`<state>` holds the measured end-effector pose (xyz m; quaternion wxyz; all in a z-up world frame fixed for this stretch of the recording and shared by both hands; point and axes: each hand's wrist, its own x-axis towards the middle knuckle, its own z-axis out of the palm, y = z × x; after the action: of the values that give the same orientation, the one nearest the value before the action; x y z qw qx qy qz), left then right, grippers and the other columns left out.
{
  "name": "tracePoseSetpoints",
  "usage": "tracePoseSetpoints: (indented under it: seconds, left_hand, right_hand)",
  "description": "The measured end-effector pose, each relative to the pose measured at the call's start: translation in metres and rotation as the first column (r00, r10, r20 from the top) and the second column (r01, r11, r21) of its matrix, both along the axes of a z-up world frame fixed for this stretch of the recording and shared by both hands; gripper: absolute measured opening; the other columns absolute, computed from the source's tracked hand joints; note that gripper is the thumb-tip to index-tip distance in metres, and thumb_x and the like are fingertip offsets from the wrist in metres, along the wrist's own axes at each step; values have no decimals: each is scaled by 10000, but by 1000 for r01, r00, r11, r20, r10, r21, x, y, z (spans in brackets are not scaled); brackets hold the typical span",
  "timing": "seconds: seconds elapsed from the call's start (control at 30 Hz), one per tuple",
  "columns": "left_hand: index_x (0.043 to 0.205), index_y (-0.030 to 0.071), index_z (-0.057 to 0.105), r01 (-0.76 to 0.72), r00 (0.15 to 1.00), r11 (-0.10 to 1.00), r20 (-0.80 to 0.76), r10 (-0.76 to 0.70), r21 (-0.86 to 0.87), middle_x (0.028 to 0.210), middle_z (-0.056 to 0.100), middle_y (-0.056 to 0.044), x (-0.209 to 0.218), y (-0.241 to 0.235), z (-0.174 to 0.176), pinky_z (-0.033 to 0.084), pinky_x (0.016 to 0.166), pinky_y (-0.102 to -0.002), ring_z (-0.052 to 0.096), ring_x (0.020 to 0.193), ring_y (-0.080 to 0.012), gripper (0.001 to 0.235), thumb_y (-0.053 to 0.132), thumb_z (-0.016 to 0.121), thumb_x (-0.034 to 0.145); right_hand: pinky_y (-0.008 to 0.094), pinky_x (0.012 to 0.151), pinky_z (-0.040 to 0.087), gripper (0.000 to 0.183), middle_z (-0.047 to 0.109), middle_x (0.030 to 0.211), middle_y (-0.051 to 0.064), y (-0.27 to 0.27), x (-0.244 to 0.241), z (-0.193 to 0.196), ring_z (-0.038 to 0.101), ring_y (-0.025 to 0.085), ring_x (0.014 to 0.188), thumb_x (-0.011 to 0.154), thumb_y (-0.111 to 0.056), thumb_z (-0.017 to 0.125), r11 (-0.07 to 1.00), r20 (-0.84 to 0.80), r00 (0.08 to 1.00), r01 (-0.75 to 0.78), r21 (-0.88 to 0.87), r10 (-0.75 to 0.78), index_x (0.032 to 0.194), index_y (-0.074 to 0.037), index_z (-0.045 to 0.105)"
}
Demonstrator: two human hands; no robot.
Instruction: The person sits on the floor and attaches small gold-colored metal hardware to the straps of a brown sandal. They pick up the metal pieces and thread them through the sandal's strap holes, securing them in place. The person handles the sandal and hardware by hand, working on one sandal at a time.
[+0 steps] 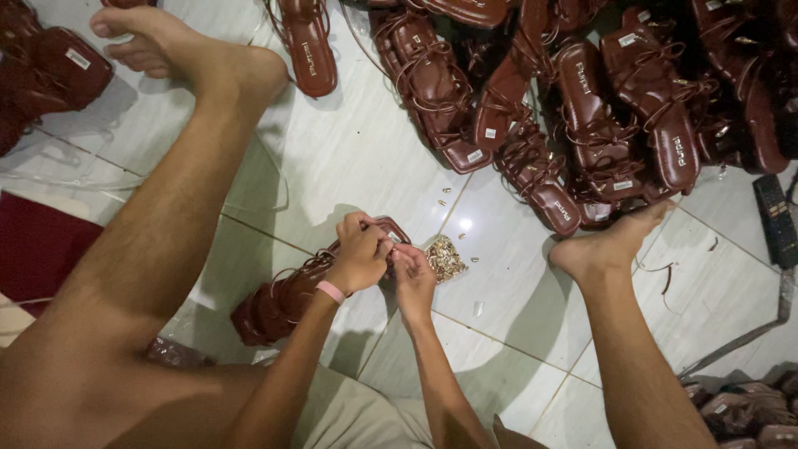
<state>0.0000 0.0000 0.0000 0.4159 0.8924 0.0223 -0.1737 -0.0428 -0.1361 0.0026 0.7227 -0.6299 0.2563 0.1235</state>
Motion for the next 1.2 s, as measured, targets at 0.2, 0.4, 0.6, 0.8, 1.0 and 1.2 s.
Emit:
tracePoseSetpoints:
  seconds: [0.2, 0.4, 0.6, 0.8, 1.0, 1.2]
  left_hand:
    - [1036, 54, 687, -114, 987, 986, 99, 127, -124, 1311, 461, -248, 15, -1, 54, 314, 1095, -513, 359, 1314, -435, 205, 206, 730, 906]
    - [1041, 97, 715, -69, 985, 998, 158, 67, 4, 1351, 527, -205, 11, 19, 95, 493, 970, -504, 522, 1216, -419, 230, 233, 756, 860]
    - [1027, 93, 723, 104, 991, 965, 52, -120, 243, 1399, 523, -163, 13, 7, 109, 579, 866, -499, 558, 1215, -420, 249, 235, 777, 829]
    - [1098, 6, 699, 128, 980, 940, 105, -169, 315, 1426, 490, -240, 9, -1, 108, 589, 824, -509, 517, 1243, -496, 377, 197, 778, 783]
    - [988, -24, 710, -126, 975, 985, 199, 101, 118, 1399, 492, -288, 4, -13, 93, 513, 983, -548, 475, 1312, -507, 294, 203, 789, 819]
    - [947, 4, 736, -197, 969, 972, 122, 213, -129, 1484, 344, -387, -3, -3, 78, 367, 1111, -554, 407, 1341, -567, 173, 78, 782, 797]
  right_hand:
    - [218, 747, 523, 197, 725, 1003, 38, -5, -5, -19, 642, 71, 876, 1010, -83, 657, 996, 36, 999, 14, 88, -18, 1187, 2, 662]
    - [223, 701, 512, 188, 715, 978, 37, -11, -4, -24, 635, 75, 856, 1012, -77, 667, 997, 0, 1000, 3, 81, -3, 1189, -14, 677]
    - [228, 680, 510, 194, 750, 1029, 55, -11, -2, -20, 659, 84, 862, 985, -93, 683, 997, -8, 1000, 26, 79, -26, 1165, -23, 693]
    - [239, 786, 546, 213, 739, 1025, 59, -8, 1, -18, 673, 90, 905, 995, -86, 684, 1000, 55, 998, 4, 10, -4, 1188, 6, 696]
    - [242, 831, 565, 202, 724, 1013, 56, -5, 12, -6, 673, 87, 922, 1020, -74, 647, 1000, 73, 997, -16, -15, 17, 1198, 12, 686]
    - [252, 817, 557, 223, 727, 1014, 70, -6, 20, -4, 681, 110, 896, 1004, -57, 654, 999, 64, 997, -31, 12, 30, 1211, 27, 669]
